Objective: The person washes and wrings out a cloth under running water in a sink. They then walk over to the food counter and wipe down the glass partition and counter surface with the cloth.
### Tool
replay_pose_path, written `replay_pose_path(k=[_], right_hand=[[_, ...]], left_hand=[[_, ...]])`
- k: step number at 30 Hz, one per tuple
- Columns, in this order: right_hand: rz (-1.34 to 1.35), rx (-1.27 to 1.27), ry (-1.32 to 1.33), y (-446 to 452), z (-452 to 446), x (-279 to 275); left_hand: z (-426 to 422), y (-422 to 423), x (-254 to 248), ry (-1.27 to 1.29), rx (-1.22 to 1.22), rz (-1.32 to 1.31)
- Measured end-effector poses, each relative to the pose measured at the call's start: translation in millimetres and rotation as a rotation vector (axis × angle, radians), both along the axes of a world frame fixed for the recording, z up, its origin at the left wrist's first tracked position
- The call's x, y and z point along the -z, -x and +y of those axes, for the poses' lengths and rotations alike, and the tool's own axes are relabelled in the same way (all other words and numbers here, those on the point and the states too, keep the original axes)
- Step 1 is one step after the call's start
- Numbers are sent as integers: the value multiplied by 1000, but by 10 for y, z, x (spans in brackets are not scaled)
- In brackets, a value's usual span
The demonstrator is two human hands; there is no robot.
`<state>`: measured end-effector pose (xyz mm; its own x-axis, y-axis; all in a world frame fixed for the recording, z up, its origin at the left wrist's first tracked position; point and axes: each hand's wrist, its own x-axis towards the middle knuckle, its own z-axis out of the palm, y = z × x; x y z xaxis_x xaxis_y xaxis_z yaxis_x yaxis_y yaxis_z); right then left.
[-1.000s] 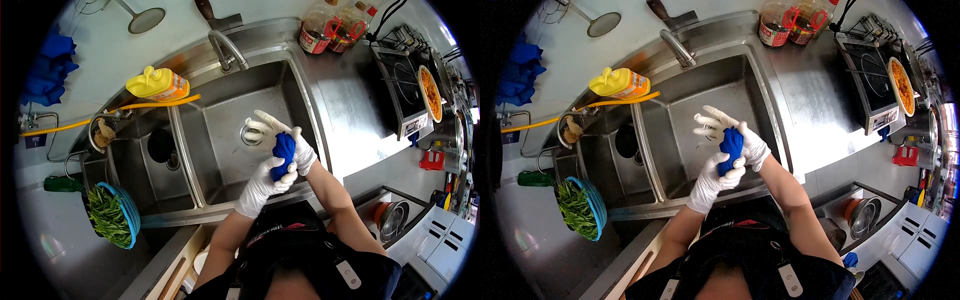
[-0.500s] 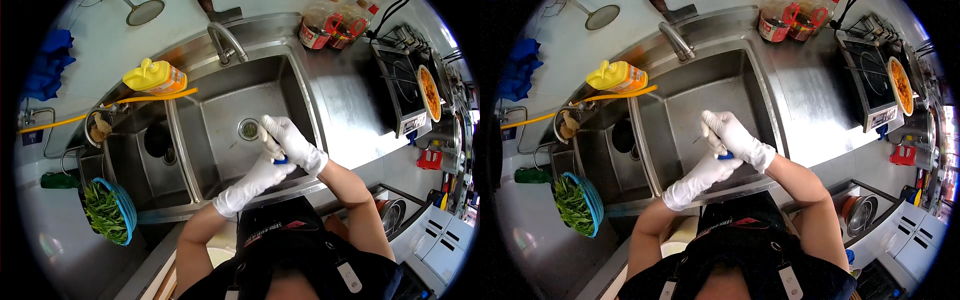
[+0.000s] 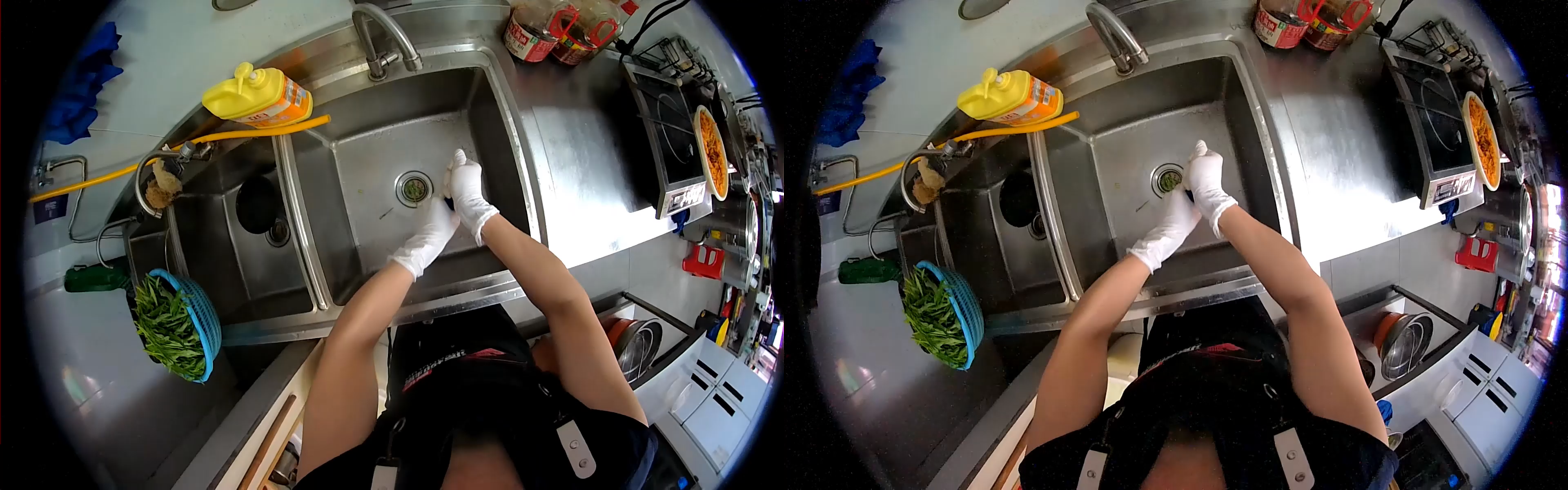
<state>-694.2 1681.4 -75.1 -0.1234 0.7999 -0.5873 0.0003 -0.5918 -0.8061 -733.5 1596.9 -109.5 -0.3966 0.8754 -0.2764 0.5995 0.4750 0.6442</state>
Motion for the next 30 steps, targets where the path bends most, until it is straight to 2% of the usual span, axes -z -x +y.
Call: replay_pose_path(k=[4, 10, 16, 19, 22, 25, 26, 28, 29, 30], right_hand=[[23, 145, 112, 54, 77, 193], [40, 263, 163, 95, 211, 602], [-130, 299, 127, 144, 282, 790], [-121, 258, 193, 101, 292, 793], [-128, 237, 121, 30, 342, 1245], [64, 258, 276, 31, 196, 639], [93, 162, 319, -5, 189, 404], [329, -54, 431, -38, 318, 53], [445, -162, 487, -67, 375, -164], [497, -318, 320, -72, 413, -614]], left_hand=[[55, 69, -208, 39, 66, 147], [133, 119, -114, 18, 108, 264], [173, 132, -105, 15, 119, 306], [174, 133, -79, 2, 116, 321], [165, 140, -54, 57, 139, 324], [185, 162, 20, 126, 180, 230], [201, 182, 31, 144, 194, 184], [216, 395, -574, 247, 231, -144], [234, 571, -575, 181, 285, -279], [253, 720, -893, 120, 259, -437]])
